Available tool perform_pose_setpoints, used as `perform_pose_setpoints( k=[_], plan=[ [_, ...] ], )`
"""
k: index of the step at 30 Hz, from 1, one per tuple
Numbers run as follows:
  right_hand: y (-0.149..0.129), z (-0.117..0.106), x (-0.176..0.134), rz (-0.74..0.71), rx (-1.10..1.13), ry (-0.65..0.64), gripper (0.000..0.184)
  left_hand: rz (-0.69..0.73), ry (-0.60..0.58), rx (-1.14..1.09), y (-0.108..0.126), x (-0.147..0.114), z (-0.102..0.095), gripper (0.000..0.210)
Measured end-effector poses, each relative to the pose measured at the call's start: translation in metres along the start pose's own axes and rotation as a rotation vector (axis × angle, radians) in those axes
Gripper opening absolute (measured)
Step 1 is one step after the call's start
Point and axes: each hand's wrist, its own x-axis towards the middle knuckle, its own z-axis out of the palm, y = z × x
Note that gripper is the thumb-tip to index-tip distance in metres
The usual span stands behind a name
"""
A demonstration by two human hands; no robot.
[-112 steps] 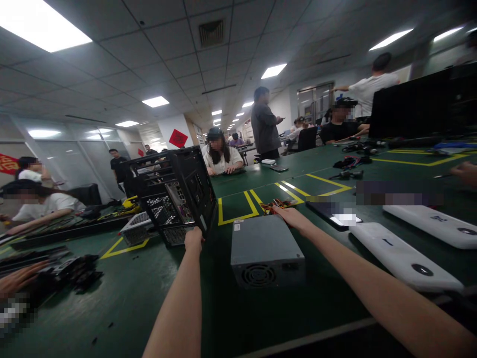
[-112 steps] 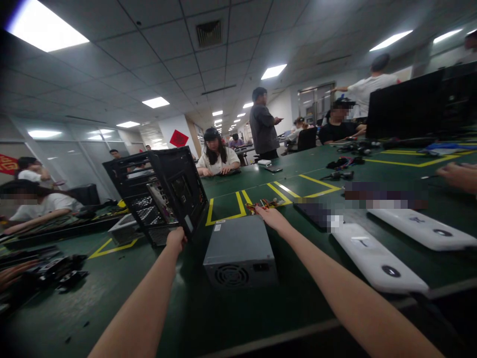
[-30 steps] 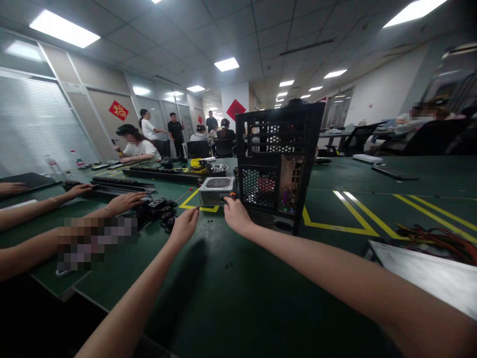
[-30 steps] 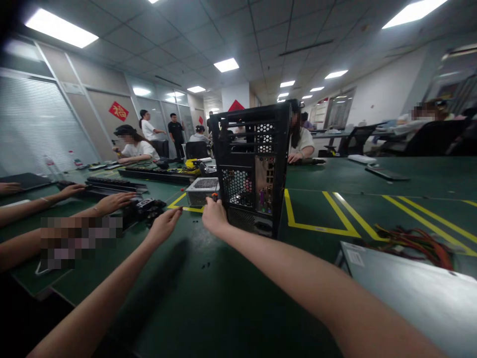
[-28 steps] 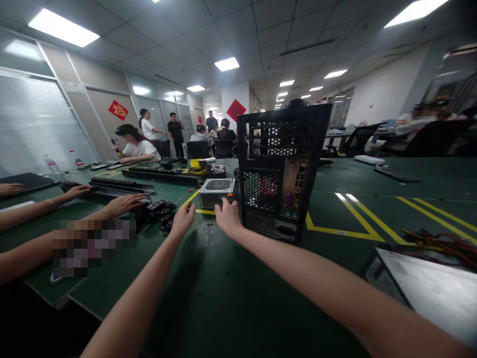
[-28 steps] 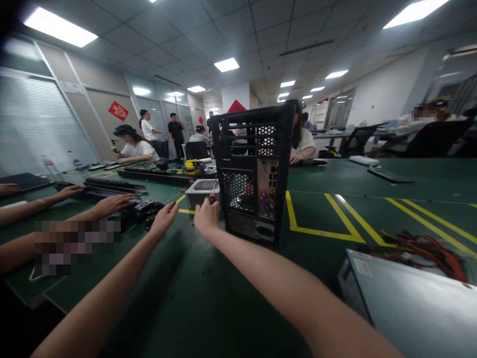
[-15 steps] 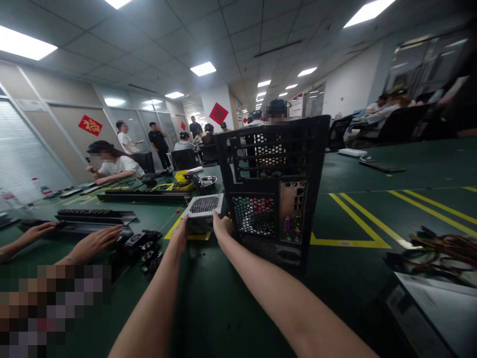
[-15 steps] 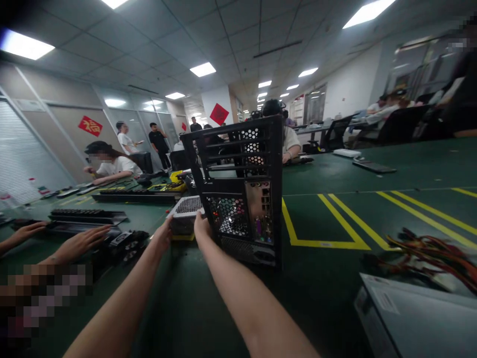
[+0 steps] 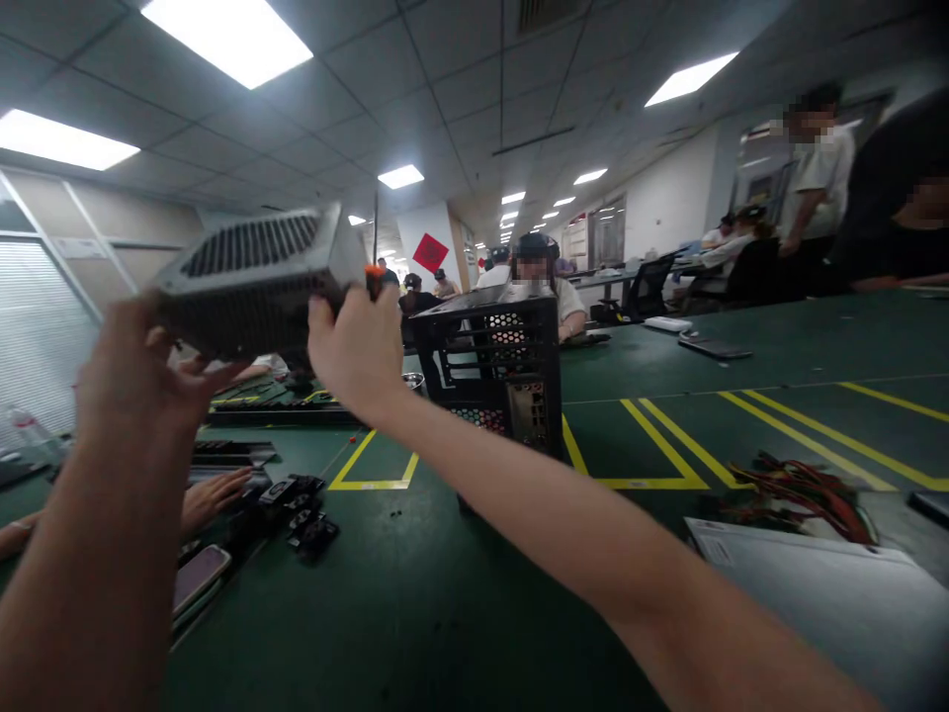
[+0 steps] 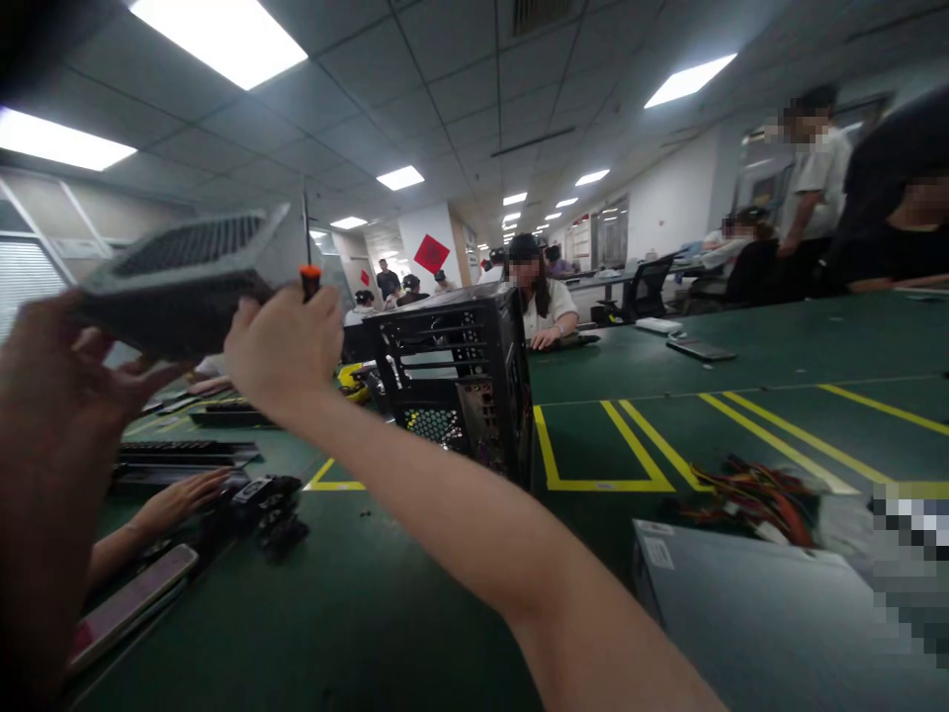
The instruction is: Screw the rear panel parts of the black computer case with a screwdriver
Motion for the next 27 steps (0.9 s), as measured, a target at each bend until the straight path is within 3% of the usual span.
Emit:
perform_pose_setpoints(
  k=[1, 3, 4, 6, 9, 12, 16, 19, 24, 27],
  plan=[
    [-0.005, -0.021, 0.014, -0.043, -0.030, 0.022, 0.037, 0.010, 0.037, -0.143, 0.022, 0.006, 0.011, 0.034],
    [-0.005, -0.061, 0.039, -0.114, -0.104, 0.073, 0.034, 0.024, -0.001, -0.295, 0.057, 0.015, 0.040, 0.034],
    [0.000, -0.079, 0.048, -0.129, -0.145, 0.109, 0.034, 0.035, 0.019, -0.330, 0.070, 0.019, 0.057, 0.034],
    [0.016, -0.108, 0.059, -0.149, -0.218, 0.131, 0.033, -0.024, -0.050, -0.345, 0.085, 0.024, 0.090, 0.034],
    [0.050, -0.134, 0.054, -0.137, -0.308, 0.181, 0.035, -0.108, -0.103, -0.393, 0.082, 0.024, 0.132, 0.032],
    [0.080, -0.144, 0.037, -0.089, -0.307, 0.227, 0.030, -0.138, -0.183, -0.354, 0.059, 0.018, 0.159, 0.034],
    [0.100, -0.149, 0.026, -0.032, -0.298, 0.219, 0.033, -0.123, -0.207, -0.306, 0.027, 0.012, 0.172, 0.036],
    [0.104, -0.151, 0.028, -0.001, -0.299, 0.175, 0.034, -0.146, -0.221, -0.289, 0.019, 0.011, 0.176, 0.032],
    [0.105, -0.155, 0.024, -0.124, -0.247, 0.232, 0.033, -0.095, -0.262, -0.290, 0.025, 0.007, 0.177, 0.027],
    [0.125, -0.164, 0.016, -0.173, -0.112, 0.205, 0.033, 0.003, -0.223, -0.260, 0.001, 0.006, 0.165, 0.032]
  ],
)
